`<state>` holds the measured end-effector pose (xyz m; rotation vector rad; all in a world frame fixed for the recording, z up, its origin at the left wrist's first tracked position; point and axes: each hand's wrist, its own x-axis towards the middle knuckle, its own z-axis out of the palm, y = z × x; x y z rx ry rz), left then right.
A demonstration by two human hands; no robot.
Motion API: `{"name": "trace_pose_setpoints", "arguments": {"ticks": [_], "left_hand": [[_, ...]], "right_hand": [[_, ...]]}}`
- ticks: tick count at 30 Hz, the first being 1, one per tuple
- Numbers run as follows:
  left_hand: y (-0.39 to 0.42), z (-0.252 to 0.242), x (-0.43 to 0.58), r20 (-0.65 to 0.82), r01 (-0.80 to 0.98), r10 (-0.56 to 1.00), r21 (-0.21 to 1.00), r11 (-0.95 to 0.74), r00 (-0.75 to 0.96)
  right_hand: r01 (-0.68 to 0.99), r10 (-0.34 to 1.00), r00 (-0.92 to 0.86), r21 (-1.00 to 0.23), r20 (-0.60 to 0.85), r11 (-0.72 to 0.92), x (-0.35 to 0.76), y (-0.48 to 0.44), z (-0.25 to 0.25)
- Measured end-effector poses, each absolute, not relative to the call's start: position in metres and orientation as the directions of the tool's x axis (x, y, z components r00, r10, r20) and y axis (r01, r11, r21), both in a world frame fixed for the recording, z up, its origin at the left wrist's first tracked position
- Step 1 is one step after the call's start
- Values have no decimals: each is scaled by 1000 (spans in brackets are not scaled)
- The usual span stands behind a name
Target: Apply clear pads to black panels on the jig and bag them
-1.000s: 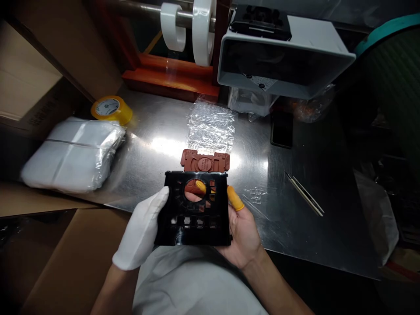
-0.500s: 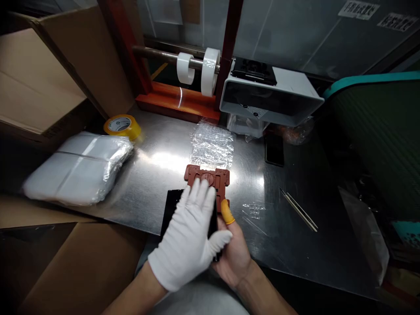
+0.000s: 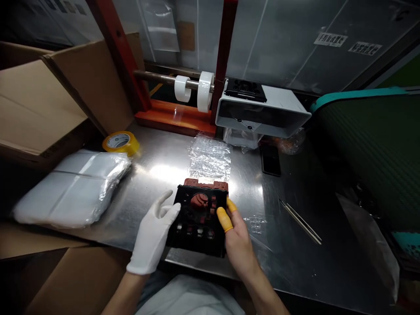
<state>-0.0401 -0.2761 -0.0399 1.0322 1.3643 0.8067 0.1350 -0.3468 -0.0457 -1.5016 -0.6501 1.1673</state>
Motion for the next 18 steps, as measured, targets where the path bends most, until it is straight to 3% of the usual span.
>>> {"name": "trace_pose_setpoints", "arguments": {"ticks": [3,6,8,10,14,16,18], "left_hand": [[-251,-47,-28,-339,283,941,905,319,22],[-238,-57,-21,-282,668,959,706,234,-38],[-236,-61,-20,-286,809,957,549,209,-53],[-235,-61,-18,-311,843,948,491,221,-67],[-230,-59,-11,-301,806,950,539,244,-86],[-229,-58,-11,-311,788,948,566,241,-67],[-233,-58,-15,-232,800,972,576,171,-41]], "right_hand": [[221,882,465,-955,-76,-198,148,-351,-55],[461,883,470,-854,5,-241,170,-364,-58],[517,848,529,-806,34,-290,195,-373,-58],[543,775,627,-761,85,-355,228,-380,-58],[554,613,778,-610,138,-567,307,-393,-70],[574,603,788,-504,124,-645,339,-399,-82],[623,638,759,-422,126,-658,363,-406,-94]]}}
